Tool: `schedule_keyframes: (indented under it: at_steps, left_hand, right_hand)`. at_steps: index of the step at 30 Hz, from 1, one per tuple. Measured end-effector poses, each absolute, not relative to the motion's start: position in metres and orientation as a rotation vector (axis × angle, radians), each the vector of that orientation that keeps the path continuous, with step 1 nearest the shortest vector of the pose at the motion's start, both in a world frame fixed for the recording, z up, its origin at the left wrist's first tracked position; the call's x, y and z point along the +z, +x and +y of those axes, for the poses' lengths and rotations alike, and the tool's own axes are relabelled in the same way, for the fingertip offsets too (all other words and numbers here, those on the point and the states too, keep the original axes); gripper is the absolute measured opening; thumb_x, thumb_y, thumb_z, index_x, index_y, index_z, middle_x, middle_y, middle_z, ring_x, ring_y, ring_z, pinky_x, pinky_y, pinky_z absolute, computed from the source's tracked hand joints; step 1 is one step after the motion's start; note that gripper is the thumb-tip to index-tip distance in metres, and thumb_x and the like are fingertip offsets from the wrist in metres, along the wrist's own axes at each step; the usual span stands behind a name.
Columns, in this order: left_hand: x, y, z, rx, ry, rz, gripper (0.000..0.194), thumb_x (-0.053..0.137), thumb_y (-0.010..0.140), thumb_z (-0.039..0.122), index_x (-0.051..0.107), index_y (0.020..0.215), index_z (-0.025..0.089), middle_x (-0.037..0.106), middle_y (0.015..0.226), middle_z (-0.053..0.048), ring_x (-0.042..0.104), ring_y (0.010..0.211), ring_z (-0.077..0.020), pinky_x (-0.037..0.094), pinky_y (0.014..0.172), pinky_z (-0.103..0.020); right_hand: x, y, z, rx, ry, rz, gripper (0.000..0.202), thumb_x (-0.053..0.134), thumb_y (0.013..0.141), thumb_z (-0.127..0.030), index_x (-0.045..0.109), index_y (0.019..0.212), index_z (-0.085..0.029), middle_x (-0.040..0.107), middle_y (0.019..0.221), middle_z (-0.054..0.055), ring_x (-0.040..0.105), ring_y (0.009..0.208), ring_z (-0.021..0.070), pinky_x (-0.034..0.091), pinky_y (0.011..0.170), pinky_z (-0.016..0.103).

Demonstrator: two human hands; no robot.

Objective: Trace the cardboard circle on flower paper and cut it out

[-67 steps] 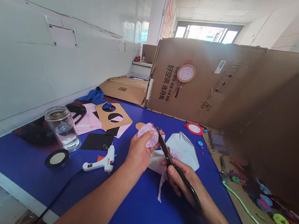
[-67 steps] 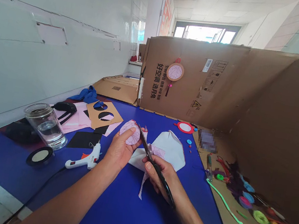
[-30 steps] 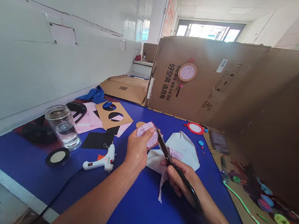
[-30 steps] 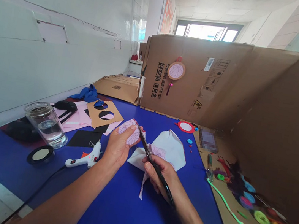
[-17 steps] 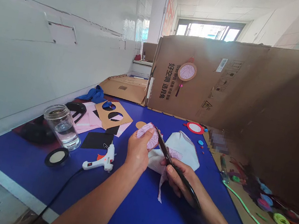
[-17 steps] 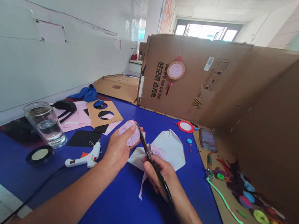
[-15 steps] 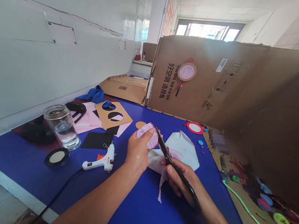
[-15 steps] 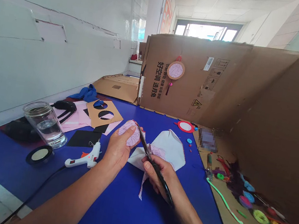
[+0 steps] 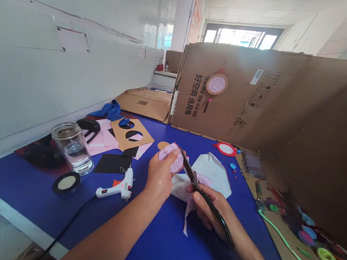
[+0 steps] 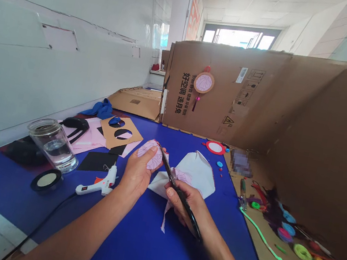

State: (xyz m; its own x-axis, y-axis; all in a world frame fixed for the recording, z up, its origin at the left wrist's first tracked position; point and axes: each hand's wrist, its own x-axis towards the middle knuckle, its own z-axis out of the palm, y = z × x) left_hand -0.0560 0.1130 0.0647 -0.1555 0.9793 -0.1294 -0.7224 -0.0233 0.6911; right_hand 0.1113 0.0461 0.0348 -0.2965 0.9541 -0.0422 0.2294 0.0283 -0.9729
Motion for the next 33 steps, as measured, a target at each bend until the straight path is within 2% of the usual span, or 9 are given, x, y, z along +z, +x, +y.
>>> schedule_keyframes:
  at_steps: [6, 12, 24, 33]
  left_hand:
    - [0.0666, -0.0566, 0.1127, 1.579, 0.454, 0.75, 0.042, 0.096, 0.07, 0.024, 0.075, 0.106, 0.016, 0.083, 0.09, -0.009, 0.08, 0.078, -0.0217, 0.063, 0.069, -0.03]
    - [0.0681, -0.0581, 0.1122, 1.56, 0.483, 0.772, 0.043, 0.096, 0.068, 0.027, 0.075, 0.104, 0.016, 0.084, 0.089, -0.01, 0.082, 0.081, -0.0247, 0.062, 0.067, -0.03]
    - [0.0654, -0.0612, 0.1154, 1.531, 0.55, 0.744, 0.048, 0.098, 0.066, 0.029, 0.075, 0.106, 0.017, 0.084, 0.092, -0.009, 0.081, 0.082, -0.0241, 0.064, 0.069, -0.032]
    - [0.0642, -0.0593, 0.1146, 1.501, 0.59, 0.738, 0.046, 0.097, 0.066, 0.029, 0.076, 0.105, 0.017, 0.084, 0.093, -0.01, 0.082, 0.088, -0.0269, 0.063, 0.074, -0.034]
  right_hand:
    - [0.0393, 0.1095, 0.0462, 1.335, -1.277, -1.574, 0.087, 0.064, 0.08, -0.099, 0.066, 0.109, -0.017, 0.042, 0.058, -0.009, 0.033, 0.044, 0.0087, 0.029, 0.041, 0.023]
    - [0.0386, 0.1103, 0.0466, 1.317, -1.269, -1.603, 0.085, 0.063, 0.084, -0.097, 0.067, 0.109, -0.017, 0.044, 0.06, -0.009, 0.035, 0.044, 0.0083, 0.029, 0.04, 0.022]
    - [0.0394, 0.1133, 0.0435, 1.317, -1.281, -1.599, 0.087, 0.062, 0.084, -0.098, 0.069, 0.113, -0.016, 0.043, 0.061, -0.009, 0.034, 0.045, 0.0084, 0.029, 0.042, 0.023]
    - [0.0373, 0.1177, 0.0448, 1.286, -1.241, -1.63, 0.079, 0.061, 0.09, -0.092, 0.07, 0.114, -0.018, 0.048, 0.064, -0.007, 0.039, 0.047, 0.0099, 0.031, 0.045, 0.025]
